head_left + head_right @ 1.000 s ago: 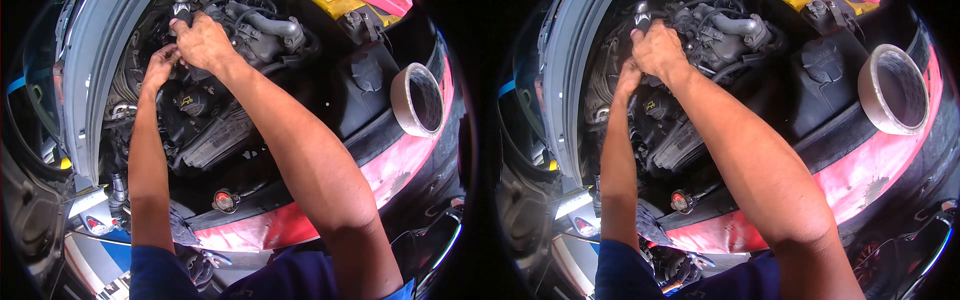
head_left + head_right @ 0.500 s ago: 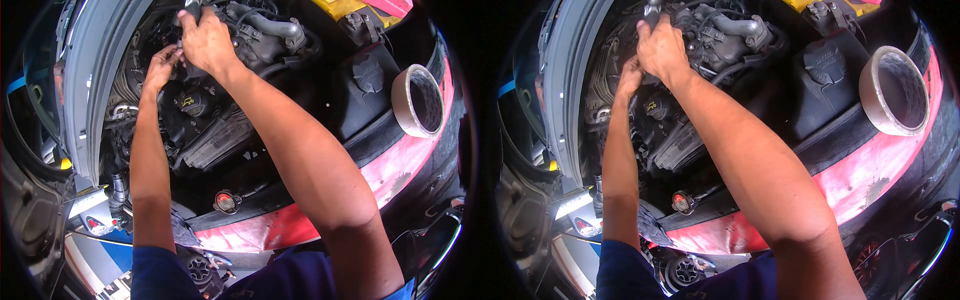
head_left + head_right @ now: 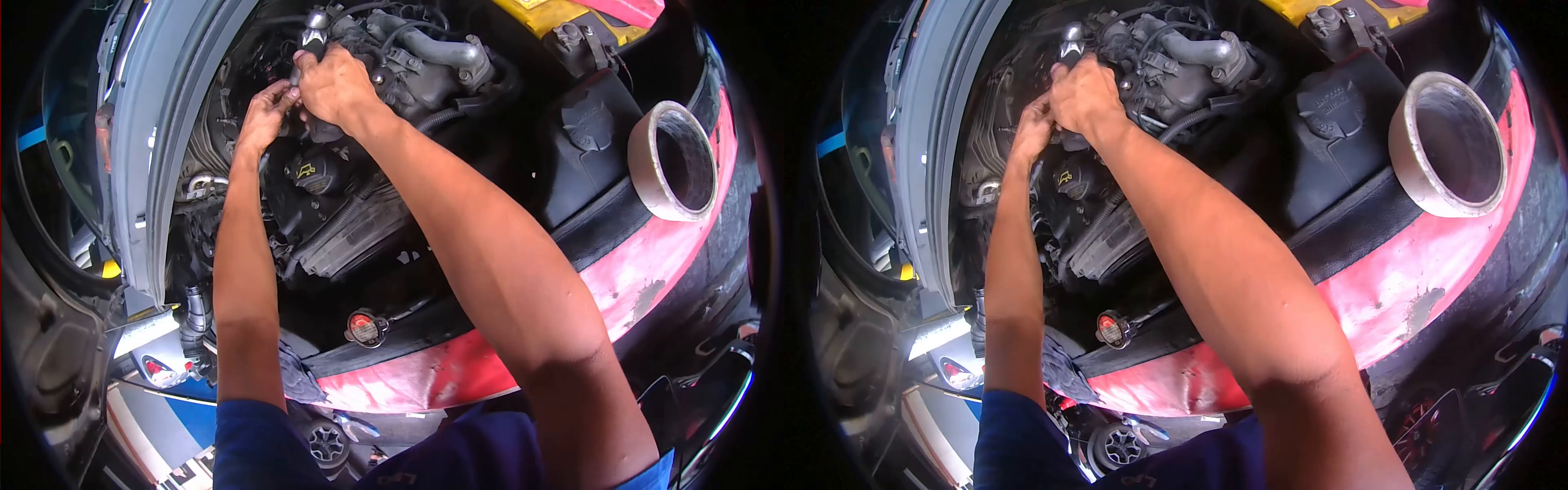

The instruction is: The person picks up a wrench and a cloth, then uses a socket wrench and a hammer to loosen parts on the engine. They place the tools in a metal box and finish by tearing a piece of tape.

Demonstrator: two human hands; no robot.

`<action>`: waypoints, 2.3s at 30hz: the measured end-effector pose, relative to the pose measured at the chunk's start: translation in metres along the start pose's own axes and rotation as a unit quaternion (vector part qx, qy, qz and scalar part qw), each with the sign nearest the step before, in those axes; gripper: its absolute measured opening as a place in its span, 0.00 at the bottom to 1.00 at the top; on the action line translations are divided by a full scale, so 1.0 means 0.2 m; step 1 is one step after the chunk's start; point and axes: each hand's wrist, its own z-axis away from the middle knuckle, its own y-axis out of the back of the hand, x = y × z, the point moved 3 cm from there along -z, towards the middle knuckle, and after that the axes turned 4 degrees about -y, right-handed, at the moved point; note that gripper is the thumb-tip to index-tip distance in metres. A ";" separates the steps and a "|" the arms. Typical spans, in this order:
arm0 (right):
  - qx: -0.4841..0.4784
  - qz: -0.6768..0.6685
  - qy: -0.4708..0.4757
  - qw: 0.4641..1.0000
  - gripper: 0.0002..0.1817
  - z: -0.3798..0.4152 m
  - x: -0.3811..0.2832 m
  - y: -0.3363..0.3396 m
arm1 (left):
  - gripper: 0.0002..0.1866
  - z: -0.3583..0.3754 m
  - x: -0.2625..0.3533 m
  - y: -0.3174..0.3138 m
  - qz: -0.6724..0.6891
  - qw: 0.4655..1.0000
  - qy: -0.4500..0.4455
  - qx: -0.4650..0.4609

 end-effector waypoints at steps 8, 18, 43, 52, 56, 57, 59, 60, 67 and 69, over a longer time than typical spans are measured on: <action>0.047 -0.073 0.001 0.996 0.29 0.03 -0.04 -0.01 | 0.08 -0.01 -0.05 0.00 0.001 0.999 -0.038 0.003; 0.045 -0.075 -0.060 0.994 0.31 0.05 -0.08 0.02 | 0.09 0.00 -0.04 0.02 -0.025 1.000 0.017 0.002; -0.072 -0.357 -0.172 0.915 0.19 -0.03 -0.22 0.16 | 0.19 0.54 0.26 0.06 -0.170 0.968 -0.037 0.181; -0.079 -0.064 0.067 0.993 0.17 -0.21 -0.22 0.05 | 0.19 1.57 0.38 -0.15 -0.266 0.903 0.204 0.269; -0.085 0.095 0.100 0.987 0.15 -0.12 -0.31 0.18 | 0.21 1.82 0.40 -0.28 -0.330 0.874 0.194 0.301; -0.082 0.104 0.103 0.986 0.13 -0.14 -0.31 0.16 | 0.20 1.88 0.37 -0.31 -0.323 0.865 0.227 0.308; -0.067 0.200 0.169 0.963 0.12 -0.14 -0.32 0.17 | 0.20 1.91 0.35 -0.38 -0.375 0.838 0.199 0.342; -0.058 0.248 0.202 0.946 0.12 -0.14 -0.33 0.18 | 0.19 1.92 0.34 -0.41 -0.400 0.823 0.183 0.359; -0.022 0.145 0.137 0.980 0.11 -0.13 -0.32 0.25 | 0.22 1.93 0.33 -0.43 -0.321 0.838 0.193 0.398; -0.003 0.151 0.155 0.976 0.12 -0.10 -0.31 0.30 | 0.22 1.94 0.31 -0.42 -0.330 0.831 0.206 0.397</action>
